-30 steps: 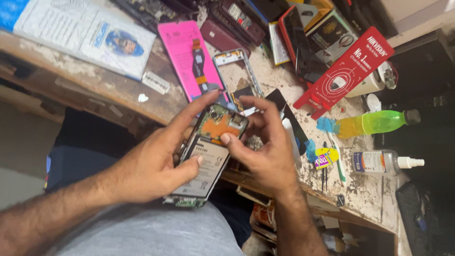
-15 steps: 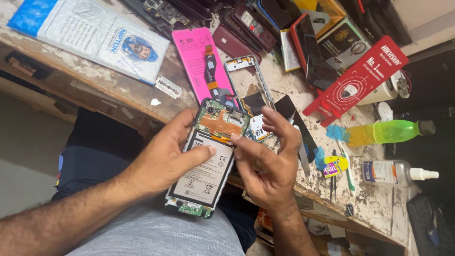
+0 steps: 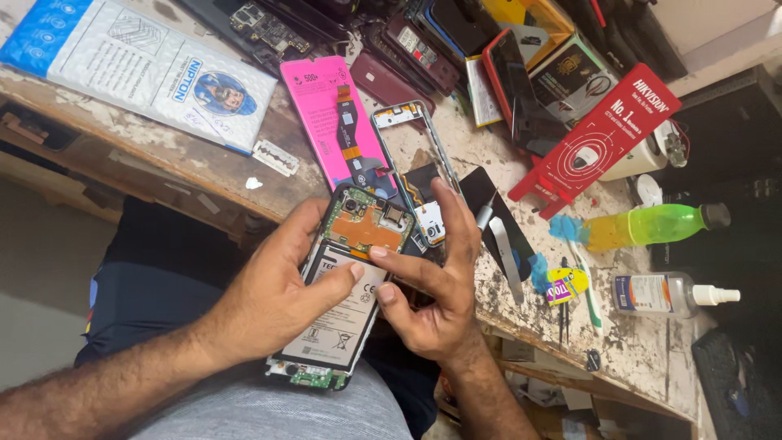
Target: The person disassembles a smartphone, removes the battery, and transfers internal components into a new phone chassis. They then reassemble the device and use a screwdriver to secure the back cover.
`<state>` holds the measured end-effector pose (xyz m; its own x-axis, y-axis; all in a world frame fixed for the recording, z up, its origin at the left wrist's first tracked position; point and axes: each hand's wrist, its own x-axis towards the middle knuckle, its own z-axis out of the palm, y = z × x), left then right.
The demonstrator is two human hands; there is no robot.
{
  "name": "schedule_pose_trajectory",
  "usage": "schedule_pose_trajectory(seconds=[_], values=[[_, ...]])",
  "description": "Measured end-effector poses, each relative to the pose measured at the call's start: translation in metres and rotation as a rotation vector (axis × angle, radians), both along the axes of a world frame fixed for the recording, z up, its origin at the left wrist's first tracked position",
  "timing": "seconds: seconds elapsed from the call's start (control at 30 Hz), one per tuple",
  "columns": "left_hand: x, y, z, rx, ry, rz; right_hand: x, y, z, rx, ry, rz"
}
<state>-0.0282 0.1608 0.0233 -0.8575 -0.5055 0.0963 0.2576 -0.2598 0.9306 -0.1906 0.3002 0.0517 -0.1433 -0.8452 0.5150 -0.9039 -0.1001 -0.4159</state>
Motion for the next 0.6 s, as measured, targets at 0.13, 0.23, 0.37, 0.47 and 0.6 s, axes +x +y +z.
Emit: schedule_pose_trajectory(seconds=[0.13,0.23,0.37,0.47,0.6], values=[[0.002,0.000,0.000,0.039,0.035,-0.013,0.002,0.002,-0.001,0.003,-0.046,-0.005],[0.004,-0.003,-0.001,0.092,0.068,-0.045,0.006,0.004,-0.002,-0.016,-0.103,0.001],[0.010,-0.005,0.000,0.172,0.027,-0.032,0.010,0.008,-0.004,-0.104,-0.203,-0.003],[0.008,-0.020,0.000,0.236,-0.002,0.050,-0.003,0.013,0.001,-0.200,-0.363,-0.130],[0.007,-0.048,-0.001,0.346,0.056,0.271,-0.030,0.017,0.015,-0.085,-0.336,-0.360]])
